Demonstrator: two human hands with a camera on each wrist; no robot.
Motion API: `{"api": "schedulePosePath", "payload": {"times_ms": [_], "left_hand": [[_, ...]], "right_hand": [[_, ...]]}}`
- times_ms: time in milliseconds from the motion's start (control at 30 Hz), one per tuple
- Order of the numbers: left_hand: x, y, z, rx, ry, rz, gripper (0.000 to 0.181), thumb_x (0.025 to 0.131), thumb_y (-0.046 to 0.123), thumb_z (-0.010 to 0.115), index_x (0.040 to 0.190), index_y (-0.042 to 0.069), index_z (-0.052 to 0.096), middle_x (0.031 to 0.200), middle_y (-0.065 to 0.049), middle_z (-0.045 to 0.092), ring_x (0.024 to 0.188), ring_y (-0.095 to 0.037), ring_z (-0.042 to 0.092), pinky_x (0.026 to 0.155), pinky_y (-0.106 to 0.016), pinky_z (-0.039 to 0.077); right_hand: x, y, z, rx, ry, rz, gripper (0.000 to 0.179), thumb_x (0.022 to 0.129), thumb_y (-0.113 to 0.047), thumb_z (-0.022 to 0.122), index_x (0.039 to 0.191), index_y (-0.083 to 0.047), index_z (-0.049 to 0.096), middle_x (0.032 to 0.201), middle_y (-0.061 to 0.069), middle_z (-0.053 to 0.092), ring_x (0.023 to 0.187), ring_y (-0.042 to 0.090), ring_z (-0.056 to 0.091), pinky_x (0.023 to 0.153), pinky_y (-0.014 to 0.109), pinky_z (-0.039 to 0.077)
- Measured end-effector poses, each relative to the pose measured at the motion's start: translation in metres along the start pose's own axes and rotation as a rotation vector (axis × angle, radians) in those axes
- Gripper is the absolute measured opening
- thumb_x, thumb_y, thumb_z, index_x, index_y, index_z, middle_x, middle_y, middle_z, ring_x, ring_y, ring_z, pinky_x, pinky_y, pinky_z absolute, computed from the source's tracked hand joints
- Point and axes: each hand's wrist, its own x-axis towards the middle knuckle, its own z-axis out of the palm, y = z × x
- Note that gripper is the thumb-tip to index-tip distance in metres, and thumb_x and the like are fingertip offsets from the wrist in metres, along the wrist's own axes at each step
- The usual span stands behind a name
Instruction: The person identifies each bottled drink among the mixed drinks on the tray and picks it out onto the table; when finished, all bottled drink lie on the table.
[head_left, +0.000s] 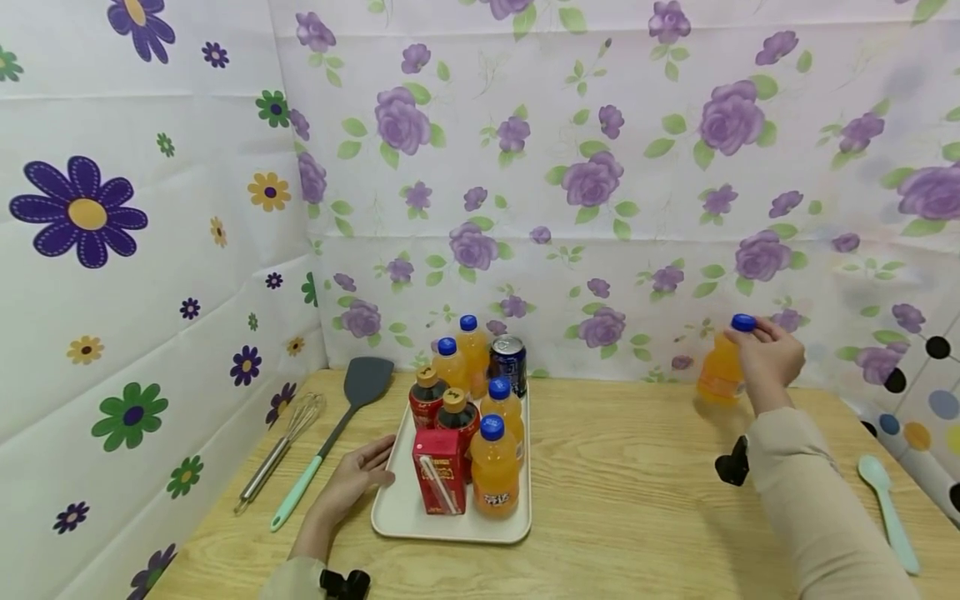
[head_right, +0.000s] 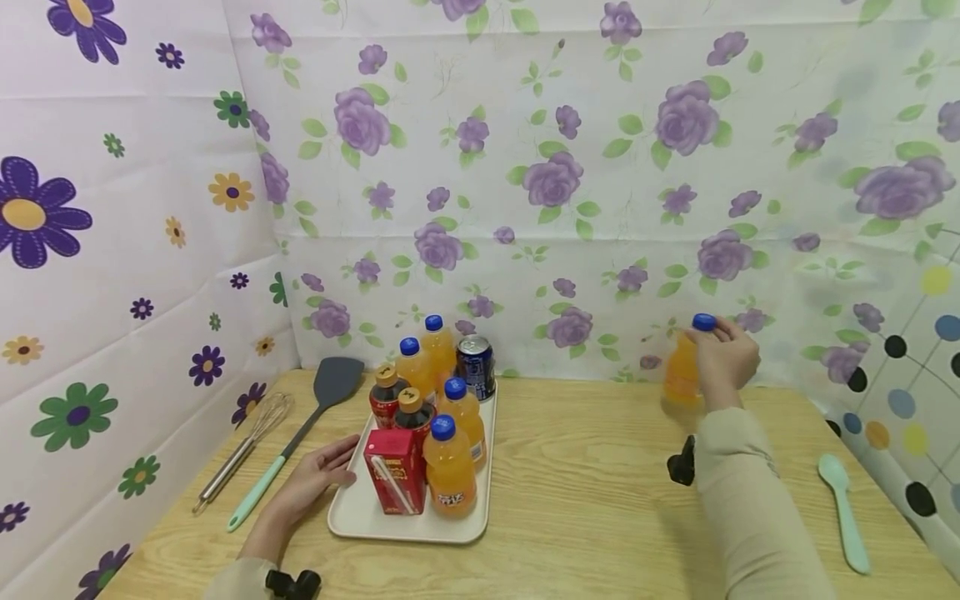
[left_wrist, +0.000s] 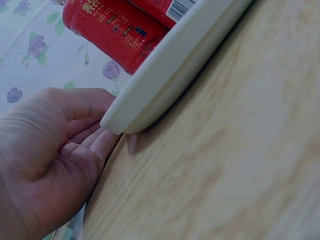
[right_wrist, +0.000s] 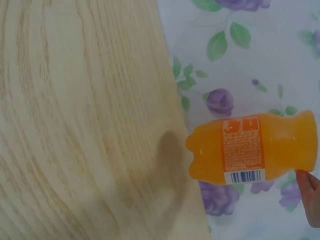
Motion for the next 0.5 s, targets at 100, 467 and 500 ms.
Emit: {"api": "schedulePosePath", "payload": {"times_ms": [100, 467, 500], "left_hand": [[0.001, -0.001, 0.0, 0.001, -0.001, -0.004, 0.074, 0.083, -0.006, 0.062, 0.151, -0.001, 0.032, 0.158, -0.021, 0.03, 0.146, -0.035, 0.03, 0.107, -0.021, 0.047], [0.001, -0.002, -0.001, -0.008, 0.0, 0.004, 0.074, 0.082, -0.007, 0.062, 0.15, -0.002, 0.033, 0.158, -0.021, 0.031, 0.146, -0.036, 0.031, 0.106, -0.023, 0.048], [0.001, -0.002, -0.001, -0.008, -0.001, 0.006, 0.074, 0.082, -0.006, 0.062, 0.15, -0.002, 0.033, 0.158, -0.022, 0.03, 0.146, -0.036, 0.031, 0.106, -0.023, 0.048]], "right_hand": [[0.003, 0.006, -0.006, 0.023, 0.05, -0.005, 0.056, 0.075, -0.012, 0.082, 0.128, -0.019, 0.066, 0.131, -0.005, 0.065, 0.099, -0.003, 0.066, 0.059, 0.0, 0.05], [0.007, 0.023, -0.005, 0.321, 0.134, 0.079, 0.061, 0.068, -0.003, 0.085, 0.124, -0.02, 0.069, 0.137, 0.001, 0.06, 0.123, 0.006, 0.06, 0.064, 0.004, 0.053], [0.007, 0.025, -0.005, 0.335, 0.138, 0.085, 0.06, 0.067, -0.004, 0.086, 0.123, -0.02, 0.07, 0.137, 0.001, 0.06, 0.123, 0.006, 0.06, 0.066, 0.005, 0.054]]}}
